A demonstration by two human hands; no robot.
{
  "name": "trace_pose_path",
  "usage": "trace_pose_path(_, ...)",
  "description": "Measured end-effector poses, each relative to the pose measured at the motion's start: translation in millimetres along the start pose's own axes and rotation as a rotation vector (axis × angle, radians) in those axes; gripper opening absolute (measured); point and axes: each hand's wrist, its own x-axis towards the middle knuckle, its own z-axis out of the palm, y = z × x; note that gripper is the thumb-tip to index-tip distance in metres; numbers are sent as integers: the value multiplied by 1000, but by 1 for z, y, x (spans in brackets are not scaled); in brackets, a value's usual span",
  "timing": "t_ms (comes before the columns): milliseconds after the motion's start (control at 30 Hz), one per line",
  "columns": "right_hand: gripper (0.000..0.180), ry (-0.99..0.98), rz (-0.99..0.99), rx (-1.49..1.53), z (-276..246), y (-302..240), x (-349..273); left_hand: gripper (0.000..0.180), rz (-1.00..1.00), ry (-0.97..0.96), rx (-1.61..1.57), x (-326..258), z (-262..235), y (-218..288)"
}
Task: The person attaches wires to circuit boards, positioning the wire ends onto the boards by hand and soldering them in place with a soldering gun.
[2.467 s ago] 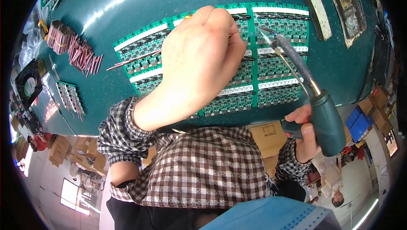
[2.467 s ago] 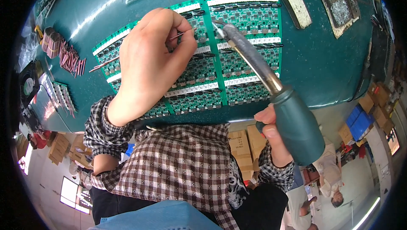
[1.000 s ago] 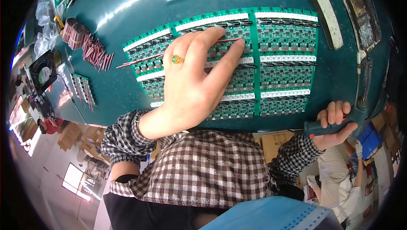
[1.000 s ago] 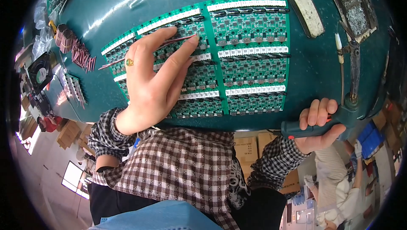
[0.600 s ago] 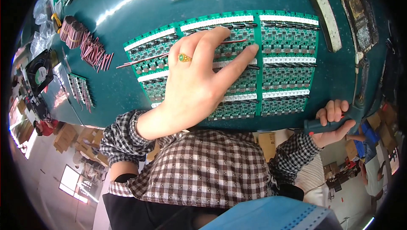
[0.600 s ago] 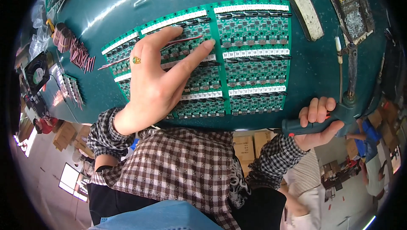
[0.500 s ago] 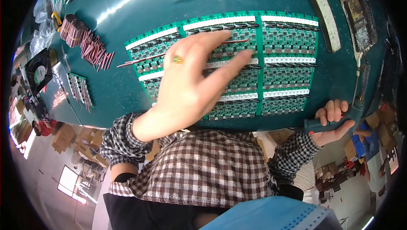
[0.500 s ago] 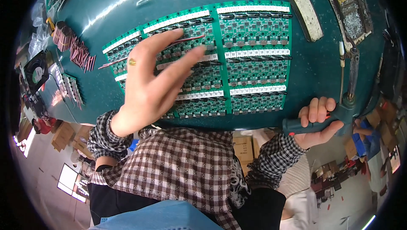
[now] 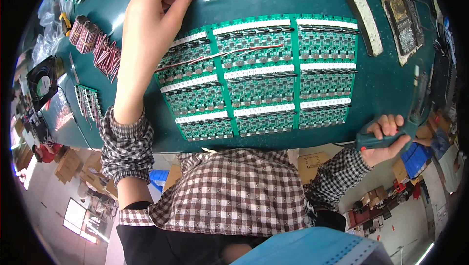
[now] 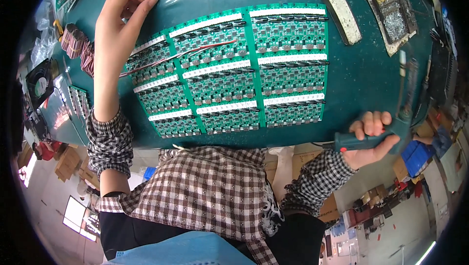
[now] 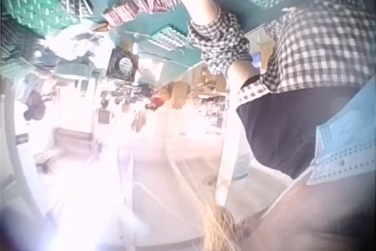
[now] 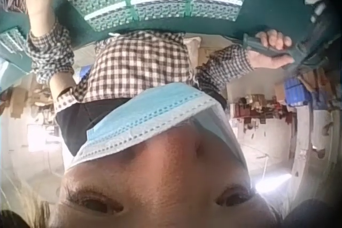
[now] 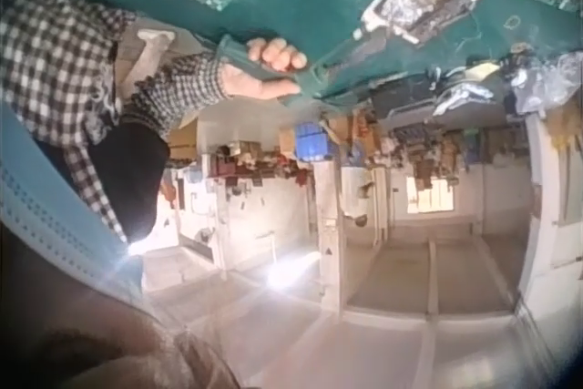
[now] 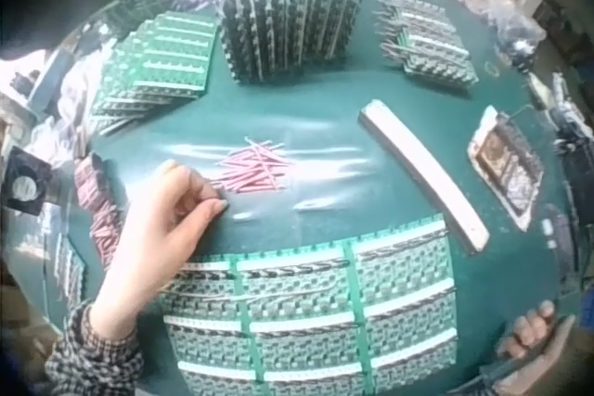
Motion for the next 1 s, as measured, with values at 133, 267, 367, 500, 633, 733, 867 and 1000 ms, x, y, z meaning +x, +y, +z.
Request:
trace_pose_path(133,39,19,-71,-8,-11,-22,1,13,-52,-17,-74,1,2,-2)
trace_pose_path(267,39,34,-87,7,-28,-30,11,12,-95,-26,-58,9,4,8)
trace_pose_path(367,39,16,-78,21,-32,-31,16,11,-128,-35,-75,9,7,5)
trace_pose_path(500,40,6,-70,24,-24,-26,6,11,-182,-29,-113,0,-5,3)
trace_pose_path(633,40,41,-82,-21,-17,-25,4,13,-140,16,-111,-5,-8,2)
trace_pose_path(733,41,134,-132,-172,1,-25,-2,13,-134,54,-95,-7,-10,7)
trace_pose_path(867,40,244,-370,-622,20,-23,-4,7,-77,127,-95,-13,-11,13)
trace_pose_path(1000,39,216,-641,-782,35,-38,-6,11,-258,32,-398,-23,-7,33)
